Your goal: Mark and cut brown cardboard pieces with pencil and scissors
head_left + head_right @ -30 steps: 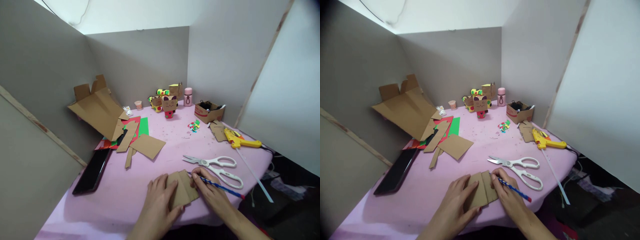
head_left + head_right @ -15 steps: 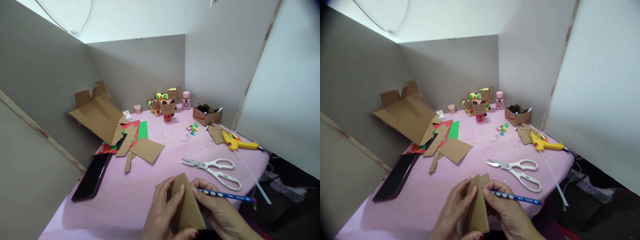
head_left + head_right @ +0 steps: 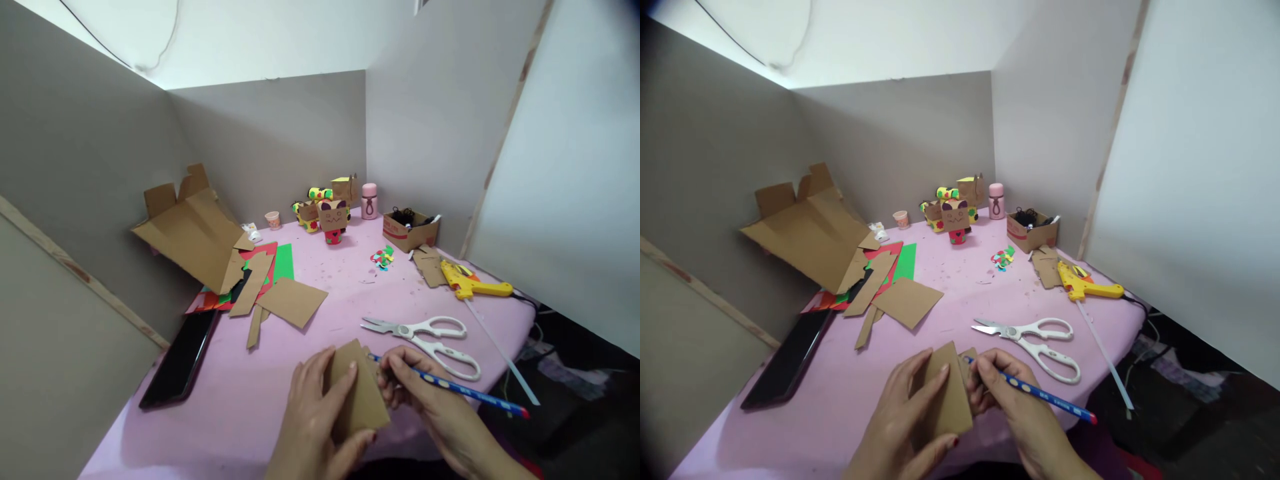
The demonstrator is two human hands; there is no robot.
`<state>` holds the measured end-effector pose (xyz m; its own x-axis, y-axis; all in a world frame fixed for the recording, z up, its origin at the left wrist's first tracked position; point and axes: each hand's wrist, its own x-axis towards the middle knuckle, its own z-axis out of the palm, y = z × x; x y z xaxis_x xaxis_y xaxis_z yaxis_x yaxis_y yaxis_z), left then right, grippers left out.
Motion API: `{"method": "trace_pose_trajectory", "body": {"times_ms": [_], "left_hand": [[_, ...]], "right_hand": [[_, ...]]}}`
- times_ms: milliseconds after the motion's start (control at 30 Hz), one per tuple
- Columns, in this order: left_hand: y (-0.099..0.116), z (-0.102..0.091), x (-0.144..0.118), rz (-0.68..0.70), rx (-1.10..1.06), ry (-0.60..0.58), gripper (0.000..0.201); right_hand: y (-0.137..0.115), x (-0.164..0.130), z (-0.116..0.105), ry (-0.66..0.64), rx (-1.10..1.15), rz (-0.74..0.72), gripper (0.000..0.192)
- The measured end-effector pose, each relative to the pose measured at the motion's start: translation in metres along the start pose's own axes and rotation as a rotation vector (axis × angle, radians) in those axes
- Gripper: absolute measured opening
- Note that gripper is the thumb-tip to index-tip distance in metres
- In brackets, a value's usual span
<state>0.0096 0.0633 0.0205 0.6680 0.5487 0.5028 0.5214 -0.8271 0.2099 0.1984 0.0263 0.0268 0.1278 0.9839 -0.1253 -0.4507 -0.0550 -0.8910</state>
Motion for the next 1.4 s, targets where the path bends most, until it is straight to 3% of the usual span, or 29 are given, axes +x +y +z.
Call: {"method": "trace_pose_trajectory", "body": {"times_ms": [100, 200, 333, 600, 767, 867, 1133, 1400], "left_hand": [[-0.005, -0.004, 0.001, -0.118, 0.081, -0.121, 0.055], [-0.005, 0.001, 0.001, -0.186, 0.081, -0.194, 0.056], [0.0, 0.006, 0.0, -0.257, 0.056, -0.272, 0.057], [-0.002, 0.008, -0.003, -0.244, -0.013, -0.25, 0.054], [-0.009, 0.019, 0.0, -0.206, -0.036, -0.253, 0.061], [-0.014, 0.025, 0.0, -0.153, -0.029, -0.193, 0.065], [-0.018, 0.025, 0.007, -0.127, -0.02, -0.158, 0.067], [-0.021, 0.037, 0.007, -0.085, -0.017, -0.105, 0.071]], "right_hand": [[0.009, 0.013, -0.018, 0.088, -0.213, -0.139, 0.03], [0.016, 0.019, -0.028, 0.131, -0.332, -0.164, 0.03], [0.014, 0.018, -0.025, 0.078, -0.558, -0.207, 0.031], [0.013, 0.022, -0.019, 0.009, -0.824, -0.199, 0.029], [0.014, 0.024, -0.022, 0.029, -0.805, -0.159, 0.031], [0.019, 0.025, -0.023, 0.081, -0.747, -0.145, 0.025], [0.031, 0.026, -0.027, 0.219, -0.641, -0.151, 0.026], [0.015, 0.026, -0.032, 0.034, -0.788, -0.105, 0.036]]}}
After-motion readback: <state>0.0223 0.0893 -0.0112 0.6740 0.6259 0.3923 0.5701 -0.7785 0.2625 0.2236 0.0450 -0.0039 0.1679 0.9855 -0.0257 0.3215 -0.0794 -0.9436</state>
